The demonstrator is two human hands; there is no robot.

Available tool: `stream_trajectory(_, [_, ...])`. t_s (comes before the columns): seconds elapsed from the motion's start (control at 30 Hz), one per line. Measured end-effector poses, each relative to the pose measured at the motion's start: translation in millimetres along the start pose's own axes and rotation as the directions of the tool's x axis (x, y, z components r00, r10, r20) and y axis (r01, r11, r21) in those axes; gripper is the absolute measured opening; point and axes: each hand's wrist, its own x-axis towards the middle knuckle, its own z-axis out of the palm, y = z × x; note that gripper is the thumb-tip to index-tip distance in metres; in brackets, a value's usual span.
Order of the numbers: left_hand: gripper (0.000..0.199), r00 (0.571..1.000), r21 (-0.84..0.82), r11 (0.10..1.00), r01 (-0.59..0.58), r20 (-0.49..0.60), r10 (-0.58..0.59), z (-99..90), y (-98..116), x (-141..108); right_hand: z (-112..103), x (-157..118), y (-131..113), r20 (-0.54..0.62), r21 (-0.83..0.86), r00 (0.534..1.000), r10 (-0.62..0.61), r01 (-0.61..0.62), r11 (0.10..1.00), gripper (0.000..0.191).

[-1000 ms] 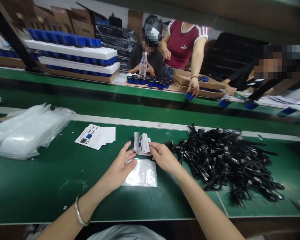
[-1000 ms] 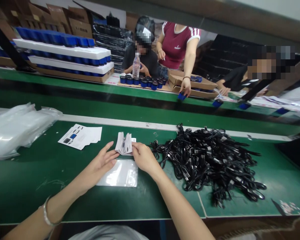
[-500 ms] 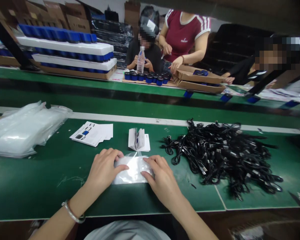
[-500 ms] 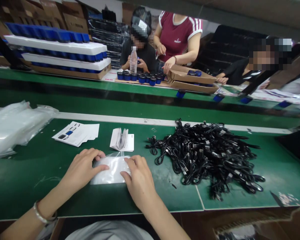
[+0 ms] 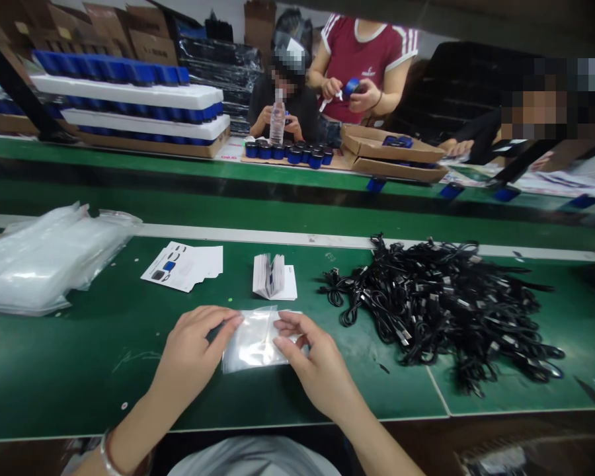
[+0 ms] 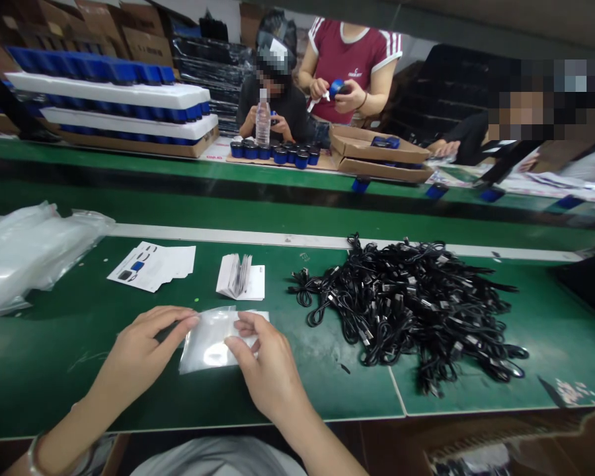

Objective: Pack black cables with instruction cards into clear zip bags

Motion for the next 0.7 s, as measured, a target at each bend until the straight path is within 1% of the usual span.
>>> stream_trajectory(0.07, [0.028,0.998,-0.040,0.997,0.059,0.000,-0.059,-1.5,3,-4,5,2,0,0.015,0.168,0.998,0.053,-0.055,0.984,0.036])
stream_trajectory(0.1, [0.028,0.996,-0.057,0.994,0.092,0.011,-0.092,-2.3,4,-6,8,2,1,0.007,0.219,0.998,0.063,-0.063,0.974,0.038])
stream_trajectory(0.13, [0.029,0.992,-0.073,0.990,0.124,0.025,-0.123,-3.0,6,-7,10,3,2,-0.001,0.253,0.998,0.069,-0.067,0.965,0.038])
stream_trajectory(0.2, [0.030,0.984,-0.105,0.979,0.173,0.050,-0.168,-4.2,6,-10,13,2,3,0.005,0.299,0.997,0.076,-0.073,0.951,0.032])
stream_trajectory(0.27, [0.030,0.977,-0.131,0.970,0.207,0.071,-0.199,-4.8,5,-13,15,1,4,0.045,0.347,0.995,0.088,-0.098,0.933,0.024])
stream_trajectory(0.33, [0.030,0.974,-0.149,0.965,0.218,0.103,-0.204,-4.8,3,-15,16,0,4,0.094,0.399,0.990,0.102,-0.131,0.907,0.024])
stream_trajectory(0.37, [0.030,0.977,-0.142,0.969,0.201,0.103,-0.188,-4.6,2,-17,16,-1,3,0.112,0.421,0.988,0.105,-0.143,0.896,0.025])
stream_trajectory(0.4, [0.028,0.985,-0.114,0.979,0.168,0.066,-0.161,-4.3,2,-18,16,-2,3,0.124,0.434,0.987,0.107,-0.150,0.888,0.027])
stream_trajectory(0.43, [0.027,0.992,-0.061,0.990,0.129,-0.008,-0.129,-3.8,2,-21,16,-2,2,0.122,0.437,0.987,0.108,-0.151,0.887,0.027])
stream_trajectory(0.47, [0.027,0.990,0.002,0.996,0.093,-0.104,-0.092,-3.3,3,-24,16,-3,2,0.107,0.430,0.988,0.110,-0.145,0.891,0.027])
stream_trajectory(0.5, [0.027,0.979,0.058,0.996,0.060,-0.198,-0.048,-2.6,5,-27,16,-4,1,0.082,0.418,0.990,0.114,-0.138,0.898,0.026])
stream_trajectory(0.53, [0.027,0.967,0.089,0.996,0.027,-0.253,-0.004,-1.7,7,-31,16,-5,0,0.060,0.404,0.991,0.119,-0.133,0.905,0.024])
stream_trajectory(0.57, [0.027,0.967,0.080,0.997,-0.009,-0.253,0.029,-0.7,10,-35,16,-5,0,0.045,0.389,0.991,0.122,-0.130,0.912,0.021])
stream_trajectory(0.6, [0.025,0.978,0.031,0.999,-0.042,-0.201,0.048,0.6,13,-39,17,-6,-1,0.043,0.377,0.992,0.122,-0.129,0.917,0.017])
stream_trajectory(0.63, [0.023,0.991,-0.040,0.997,-0.064,-0.118,0.058,1.9,16,-42,17,-7,-2,0.051,0.364,0.991,0.121,-0.131,0.922,0.013])
stream_trajectory(0.67, [0.021,0.997,-0.111,0.992,-0.065,-0.036,0.061,3.1,18,-44,18,-8,-2,0.065,0.347,0.990,0.124,-0.138,0.928,0.009])
stream_trajectory(0.7, [0.020,0.998,-0.168,0.985,-0.042,0.032,0.048,4.0,20,-46,20,-9,-3,0.084,0.328,0.988,0.132,-0.152,0.932,0.007])
